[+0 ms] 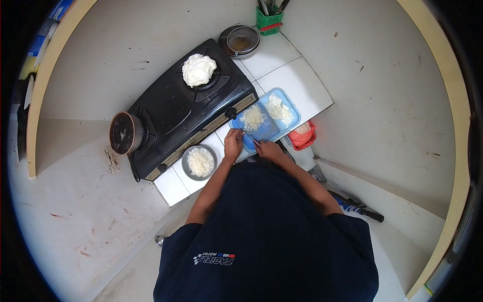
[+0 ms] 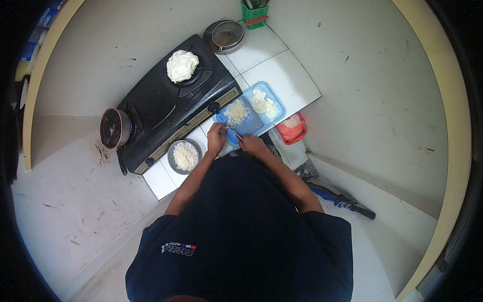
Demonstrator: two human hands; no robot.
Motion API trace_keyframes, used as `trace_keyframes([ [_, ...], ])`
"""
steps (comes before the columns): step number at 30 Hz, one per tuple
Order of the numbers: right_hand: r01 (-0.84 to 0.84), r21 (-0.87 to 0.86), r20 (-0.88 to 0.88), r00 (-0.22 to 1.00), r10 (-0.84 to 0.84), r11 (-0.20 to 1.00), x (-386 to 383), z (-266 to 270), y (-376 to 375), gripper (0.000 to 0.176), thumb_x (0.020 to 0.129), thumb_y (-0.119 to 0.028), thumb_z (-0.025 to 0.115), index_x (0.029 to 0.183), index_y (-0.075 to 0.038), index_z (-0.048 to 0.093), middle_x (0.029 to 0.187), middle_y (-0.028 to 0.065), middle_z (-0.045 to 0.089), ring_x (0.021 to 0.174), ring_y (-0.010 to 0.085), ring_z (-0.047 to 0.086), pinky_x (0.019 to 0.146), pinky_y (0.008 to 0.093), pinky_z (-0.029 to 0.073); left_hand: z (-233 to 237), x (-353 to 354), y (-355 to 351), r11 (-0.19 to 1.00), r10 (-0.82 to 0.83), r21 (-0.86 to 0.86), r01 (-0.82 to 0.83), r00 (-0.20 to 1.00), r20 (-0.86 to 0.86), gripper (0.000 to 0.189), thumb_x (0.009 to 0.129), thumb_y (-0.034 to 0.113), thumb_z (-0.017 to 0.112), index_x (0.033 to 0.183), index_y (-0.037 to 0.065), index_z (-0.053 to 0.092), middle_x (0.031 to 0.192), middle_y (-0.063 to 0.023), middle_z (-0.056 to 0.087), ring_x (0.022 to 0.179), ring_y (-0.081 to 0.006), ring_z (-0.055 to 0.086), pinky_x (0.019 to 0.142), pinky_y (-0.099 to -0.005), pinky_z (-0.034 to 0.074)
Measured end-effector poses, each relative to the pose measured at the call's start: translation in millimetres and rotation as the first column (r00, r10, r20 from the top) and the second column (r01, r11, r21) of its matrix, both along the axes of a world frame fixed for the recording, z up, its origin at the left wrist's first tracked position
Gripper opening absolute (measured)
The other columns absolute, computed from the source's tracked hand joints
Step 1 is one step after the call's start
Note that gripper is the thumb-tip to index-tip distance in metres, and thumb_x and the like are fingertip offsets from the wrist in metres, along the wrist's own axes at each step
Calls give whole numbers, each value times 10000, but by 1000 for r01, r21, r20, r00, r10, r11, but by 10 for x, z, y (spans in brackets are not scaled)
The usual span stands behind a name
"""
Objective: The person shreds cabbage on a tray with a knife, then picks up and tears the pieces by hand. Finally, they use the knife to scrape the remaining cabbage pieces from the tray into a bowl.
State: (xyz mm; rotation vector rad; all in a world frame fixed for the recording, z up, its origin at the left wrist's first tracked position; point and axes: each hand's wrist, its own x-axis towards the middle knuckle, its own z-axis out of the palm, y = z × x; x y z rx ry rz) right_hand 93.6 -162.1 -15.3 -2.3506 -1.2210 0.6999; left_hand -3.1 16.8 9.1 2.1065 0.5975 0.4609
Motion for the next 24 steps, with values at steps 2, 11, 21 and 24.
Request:
trace_keyframes([
  [2, 5, -51, 12, 1000, -5, 999, -30, 51, 5, 434, 988, -406, 541, 961, 22, 610, 724, 247, 673, 678, 447, 685, 634, 557, 553, -13, 3, -8, 1000, 7, 20, -7, 1000, -13, 121, 850, -58, 656, 955, -6, 688, 899, -164, 637, 784, -326, 661, 710, -395, 525],
  [11, -16, -53, 75, 997, 20, 998, -40, 26, 40, 398, 979, -354, 542, 955, 42, 577, 700, 235, 675, 629, 434, 684, 583, 553, 553, -35, 0, -32, 992, 116, -41, -117, 993, -14, 86, 833, -53, 669, 883, 4, 710, 854, -153, 655, 744, -292, 662, 702, -377, 526],
  [21, 39, -52, 67, 997, -35, 998, -16, 69, -49, 417, 982, -402, 546, 970, 13, 583, 687, 246, 663, 627, 442, 679, 577, 559, 544, -61, -3, -45, 976, 184, -110, -189, 981, -55, 89, 835, 7, 701, 903, 37, 750, 832, -133, 684, 711, -246, 663, 691, -352, 526],
  [24, 19, -82, -9, 1000, -20, 996, -9, 198, -78, 401, 987, -383, 541, 1008, 15, 589, 749, 239, 683, 694, 441, 692, 644, 571, 551, -63, -2, -38, 974, 195, -112, -199, 980, -41, 85, 833, 7, 707, 903, 32, 748, 830, -129, 689, 709, -240, 664, 691, -349, 526],
])
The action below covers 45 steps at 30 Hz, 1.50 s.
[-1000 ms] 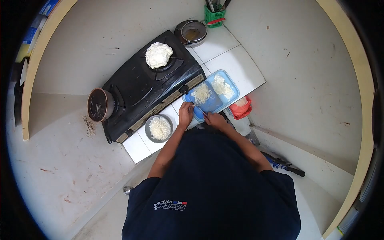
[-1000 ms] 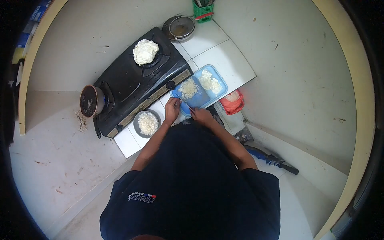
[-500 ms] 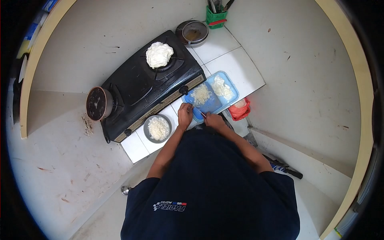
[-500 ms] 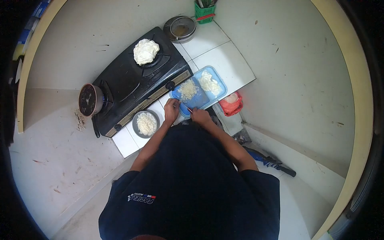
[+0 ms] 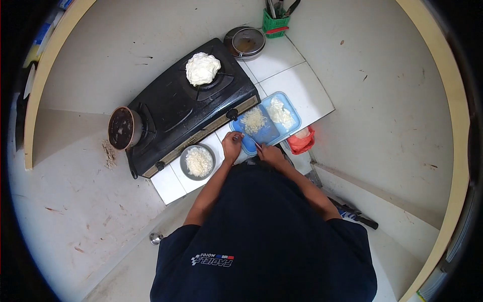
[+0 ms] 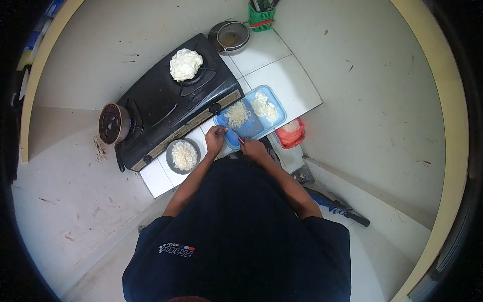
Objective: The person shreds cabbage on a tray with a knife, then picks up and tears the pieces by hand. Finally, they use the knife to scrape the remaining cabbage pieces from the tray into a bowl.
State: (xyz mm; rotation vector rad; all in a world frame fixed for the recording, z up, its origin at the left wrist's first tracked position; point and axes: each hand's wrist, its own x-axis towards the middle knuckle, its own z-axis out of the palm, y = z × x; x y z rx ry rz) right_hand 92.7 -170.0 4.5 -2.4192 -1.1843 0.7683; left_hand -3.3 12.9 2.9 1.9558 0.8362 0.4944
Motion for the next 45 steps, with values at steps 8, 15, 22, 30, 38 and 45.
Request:
trace_keyframes([
  [8, -38, 28, -23, 999, 39, 999, -17, -18, -8, 406, 995, -405, 538, 1042, -6, 598, 744, 255, 671, 690, 466, 669, 639, 577, 534, -55, 9, 25, 999, -6, -36, 6, 1000, -5, 76, 823, 9, 724, 896, 22, 741, 864, -132, 698, 692, -247, 666, 674, -351, 527],
  [15, -63, 38, 44, 997, 61, 997, -18, -79, 84, 437, 991, -387, 536, 992, 47, 585, 683, 247, 661, 646, 447, 677, 603, 565, 547, 69, 22, 27, 1000, -15, 8, 16, 999, -32, 70, 821, 7, 725, 890, 16, 736, 871, -138, 699, 683, -245, 670, 666, -351, 527],
  [22, -68, 35, 96, 993, 64, 997, -40, -154, 65, 419, 989, -379, 535, 946, 36, 575, 648, 238, 652, 615, 437, 677, 573, 553, 551, -19, 16, 23, 1000, -13, 3, 13, 1000, -24, 48, 832, 16, 724, 879, 18, 730, 852, -124, 706, 680, -237, 674, 661, -347, 531],
  [30, -33, 41, 58, 998, 31, 999, -55, -193, 44, 400, 981, -364, 534, 952, 33, 572, 660, 241, 658, 620, 433, 683, 563, 557, 548, -76, 14, 11, 995, 13, -95, -18, 999, -47, 69, 845, 62, 746, 871, 8, 713, 809, -120, 728, 660, -222, 671, 650, -338, 531],
  [38, -39, 21, 85, 996, 37, 999, -69, -155, 95, 367, 962, -325, 548, 947, 40, 572, 675, 226, 669, 618, 418, 690, 572, 543, 560, 14, 18, -2, 1000, 13, 17, -12, 997, -74, 70, 847, 74, 745, 890, 21, 733, 821, -131, 711, 665, -239, 666, 660, -350, 526],
  [45, -29, 64, 137, 990, 20, 997, -79, -254, 66, 393, 975, -367, 560, 937, 24, 564, 654, 213, 659, 588, 408, 681, 538, 536, 550, 81, 6, 19, 996, -34, 86, 40, 997, -64, 65, 843, 38, 703, 892, 38, 745, 836, -131, 704, 689, -260, 675, 668, -367, 530],
])
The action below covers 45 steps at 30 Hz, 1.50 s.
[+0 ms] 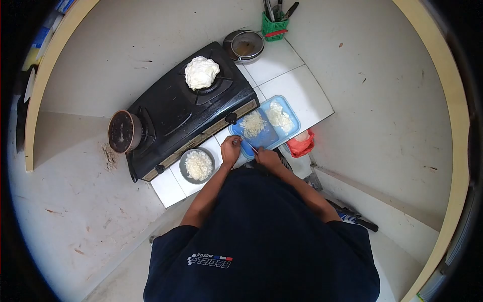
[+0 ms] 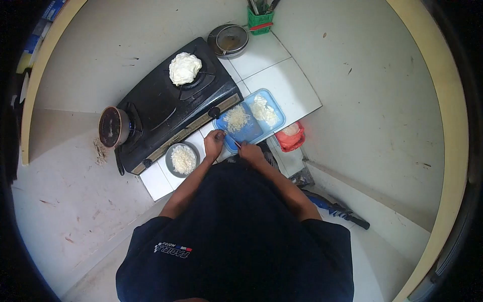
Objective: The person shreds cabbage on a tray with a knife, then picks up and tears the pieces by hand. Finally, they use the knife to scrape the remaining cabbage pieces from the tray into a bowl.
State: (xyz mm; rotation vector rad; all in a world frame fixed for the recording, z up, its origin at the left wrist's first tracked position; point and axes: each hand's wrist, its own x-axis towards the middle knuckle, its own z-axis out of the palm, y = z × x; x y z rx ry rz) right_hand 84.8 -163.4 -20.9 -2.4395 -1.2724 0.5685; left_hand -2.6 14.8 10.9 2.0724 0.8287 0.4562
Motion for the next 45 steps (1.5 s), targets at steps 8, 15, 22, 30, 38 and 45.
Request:
trace_keyframes([
  [8, 12, 18, -32, 999, -11, 1000, 40, 69, -8, 414, 998, -394, 536, 958, 17, 566, 633, 218, 646, 584, 422, 672, 532, 547, 539, 16, -6, 2, 999, -11, -36, 11, 1000, 3, 73, 842, 12, 680, 888, 34, 732, 858, -134, 695, 716, -274, 675, 696, -375, 531],
  [15, -38, 57, -56, 998, 42, 998, 28, 147, -57, 444, 998, -426, 540, 983, 17, 570, 632, 230, 643, 566, 430, 660, 530, 558, 530, 21, -4, 5, 1000, -22, 1, 22, 1000, 4, 71, 839, -9, 677, 884, 24, 722, 857, -131, 690, 706, -266, 671, 678, -369, 531],
  [22, -64, 53, -27, 997, 65, 997, 45, 37, -24, 454, 1002, -429, 526, 966, 22, 571, 610, 217, 636, 555, 419, 659, 508, 536, 532, 21, -1, 17, 999, -44, -14, 44, 999, 29, 47, 855, -1, 668, 879, 13, 705, 867, -130, 687, 683, -265, 674, 650, -372, 532],
  [30, -79, 12, -61, 995, 80, 997, 66, 13, 94, 450, 984, -401, 548, 943, 47, 577, 699, 229, 674, 635, 428, 690, 556, 539, 556, 18, 8, 6, 999, -41, 5, 40, 998, 41, 46, 862, -8, 651, 858, 22, 685, 841, -133, 674, 681, -283, 670, 650, -393, 529],
  [38, -75, -55, -108, 992, 68, 996, 59, 70, 16, 447, 984, -394, 545, 947, 50, 575, 718, 241, 681, 658, 433, 696, 577, 546, 562, 10, 12, -8, 1000, -6, -8, 6, 1000, -12, 15, 864, 19, 682, 876, 24, 676, 868, -149, 675, 773, -316, 684, 708, -415, 530],
  [45, -54, -81, -91, 995, 47, 995, 59, 101, 140, 426, 980, -379, 547, 962, 46, 578, 741, 222, 692, 689, 433, 703, 624, 547, 568, -23, 8, -8, 1000, -13, 19, 15, 997, -71, 23, 868, 39, 691, 879, 25, 676, 869, -166, 662, 780, -334, 680, 712, -435, 520],
])
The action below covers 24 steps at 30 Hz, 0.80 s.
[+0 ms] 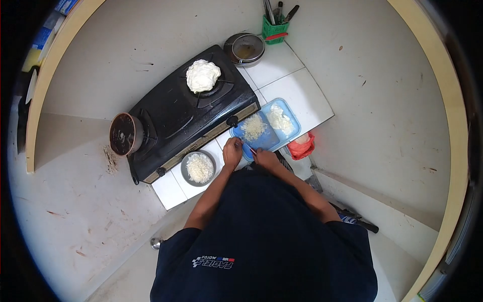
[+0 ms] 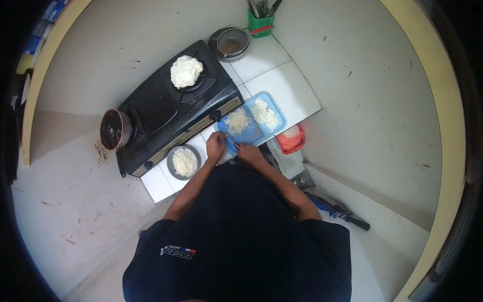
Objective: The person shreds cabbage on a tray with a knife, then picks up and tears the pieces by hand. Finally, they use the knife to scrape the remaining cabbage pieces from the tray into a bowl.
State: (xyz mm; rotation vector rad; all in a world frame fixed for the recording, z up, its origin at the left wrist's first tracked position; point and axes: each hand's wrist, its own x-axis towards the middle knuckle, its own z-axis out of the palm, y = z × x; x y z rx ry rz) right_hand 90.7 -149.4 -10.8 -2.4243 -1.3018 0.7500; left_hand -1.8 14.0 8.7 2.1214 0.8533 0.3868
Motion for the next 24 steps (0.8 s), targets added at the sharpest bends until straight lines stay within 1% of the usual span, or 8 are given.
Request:
trace_keyframes([
  [2, 6, -7, -1, 1000, -6, 1000, 4, 27, -20, 422, 981, -378, 546, 962, 42, 579, 751, 220, 694, 696, 432, 704, 631, 547, 567, 24, -9, -10, 1000, 7, -13, -6, 999, 47, 23, 867, 37, 688, 885, 30, 676, 863, -163, 657, 772, -338, 675, 709, -439, 518],
  [7, 11, -17, -15, 1000, -11, 1000, 24, 91, -214, 430, 992, -390, 531, 972, 37, 579, 752, 223, 689, 702, 432, 702, 646, 558, 561, 38, -28, -1, 1000, -15, -9, 16, 998, 55, 31, 865, 40, 687, 895, 32, 684, 865, -144, 648, 738, -314, 664, 694, -421, 519],
  [9, 61, 6, -16, 998, -61, 998, 24, 71, -232, 437, 1003, -403, 523, 979, 29, 578, 721, 230, 677, 670, 426, 695, 619, 557, 555, 52, -20, 13, 1000, -27, -15, 27, 998, 49, 35, 865, 41, 686, 899, 31, 686, 868, -139, 645, 727, -305, 660, 687, -413, 519],
  [10, 60, 5, -16, 998, -60, 998, 24, 63, -236, 437, 1003, -403, 523, 979, 29, 578, 721, 230, 677, 670, 426, 695, 619, 557, 555, 57, -20, 18, 999, -44, -12, 45, 998, 52, 40, 868, 41, 684, 906, 29, 689, 872, -135, 644, 721, -297, 658, 683, -405, 520],
  [12, 13, 92, -14, 1000, -12, 996, 16, 54, -231, 440, 1007, -415, 528, 973, 20, 582, 690, 236, 664, 644, 430, 684, 594, 560, 548, 72, -34, 20, 998, -63, -8, 64, 997, 54, 45, 871, 41, 682, 913, 26, 691, 875, -130, 642, 715, -289, 657, 680, -396, 521],
  [15, 25, 98, -36, 999, -22, 995, -12, 37, -241, 430, 1003, -412, 540, 956, 12, 588, 681, 241, 659, 638, 436, 679, 586, 561, 546, 88, -22, 25, 997, -73, 42, 72, 996, 43, 48, 876, 37, 678, 918, 19, 692, 879, -131, 646, 716, -288, 660, 677, -393, 524],
  [21, 6, 88, 14, 1000, -7, 996, -54, -54, -235, 431, 996, -405, 543, 935, 19, 590, 684, 245, 661, 641, 442, 679, 601, 561, 549, 42, -22, 38, 998, -62, 33, 61, 997, 36, 46, 880, 37, 676, 916, 16, 695, 883, -135, 651, 723, -289, 670, 668, -399, 525],
  [24, 22, 99, -30, 999, -19, 995, -56, -104, -140, 422, 993, -401, 546, 937, 15, 591, 681, 234, 665, 631, 435, 681, 590, 553, 554, 3, -29, 40, 998, -62, -19, 63, 997, 54, 46, 883, 39, 673, 917, 20, 697, 879, -134, 651, 724, -294, 673, 670, -402, 527],
])
